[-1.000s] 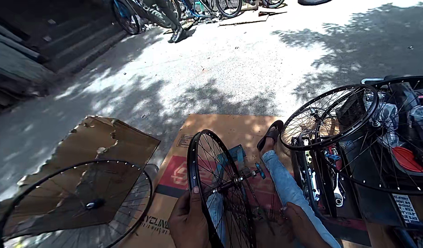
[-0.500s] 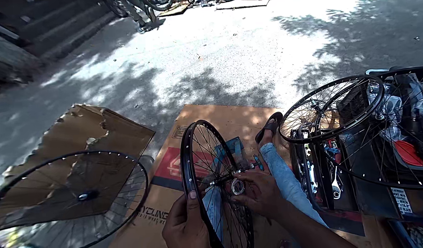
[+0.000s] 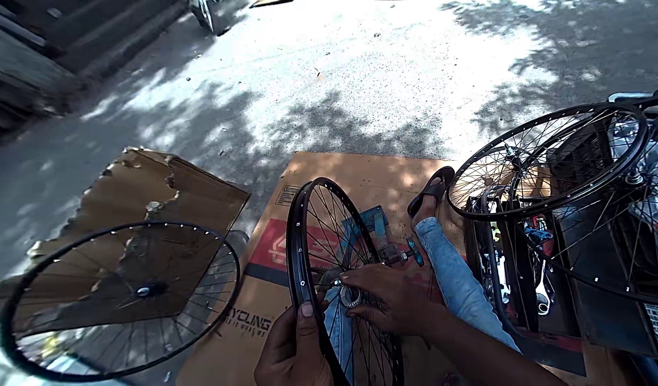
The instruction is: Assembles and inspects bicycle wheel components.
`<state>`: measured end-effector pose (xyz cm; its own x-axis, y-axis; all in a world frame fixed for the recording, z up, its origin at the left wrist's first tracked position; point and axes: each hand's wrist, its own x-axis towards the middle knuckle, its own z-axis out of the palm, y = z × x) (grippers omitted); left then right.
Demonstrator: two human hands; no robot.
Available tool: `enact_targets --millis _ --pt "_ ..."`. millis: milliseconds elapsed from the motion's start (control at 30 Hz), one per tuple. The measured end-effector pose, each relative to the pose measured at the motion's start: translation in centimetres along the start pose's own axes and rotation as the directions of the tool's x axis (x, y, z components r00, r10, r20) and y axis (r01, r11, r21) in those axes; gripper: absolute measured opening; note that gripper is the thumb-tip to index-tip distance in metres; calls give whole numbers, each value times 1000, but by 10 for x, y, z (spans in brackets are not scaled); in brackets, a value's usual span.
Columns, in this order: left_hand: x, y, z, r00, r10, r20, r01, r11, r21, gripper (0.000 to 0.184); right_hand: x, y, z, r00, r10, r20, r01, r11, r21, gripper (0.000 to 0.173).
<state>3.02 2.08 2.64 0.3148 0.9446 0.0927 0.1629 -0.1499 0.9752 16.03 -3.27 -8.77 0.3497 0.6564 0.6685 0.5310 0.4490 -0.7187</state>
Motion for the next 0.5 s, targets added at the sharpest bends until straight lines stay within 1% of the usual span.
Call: enact_targets --millis 100,133,200,300,400,433,500 --pt "0 0 0 1000 3 -2 -3 1000 -6 18 3 -3 -2 985 99 142 -125 975 185 58" --pt "0 1 0 1000 4 -3 -4 1000 -6 19 5 -4 -3 976 101 191 -146 961 237 61" --pt "-1 2 1 1000 -5 -8 5 1000 -5 19 8 -4 -5 963 56 265 -134 948 289 62" --pt "0 3 -1 999 -32 -9 32 999 10 20 17 2 -9 935 -36 354 -59 965 256 55" --pt "0 1 -2 1000 -14 -7 14 1000 17 19 28 9 -11 906 -152 394 93 982 166 42" --pt "0 2 -2 1000 -19 -9 19 1000 17 19 30 10 -10 899 -170 404 118 981 151 39" --pt "1 3 -2 999 -45 -14 45 999 16 20 32 10 -9 894 -158 419 107 984 144 38"
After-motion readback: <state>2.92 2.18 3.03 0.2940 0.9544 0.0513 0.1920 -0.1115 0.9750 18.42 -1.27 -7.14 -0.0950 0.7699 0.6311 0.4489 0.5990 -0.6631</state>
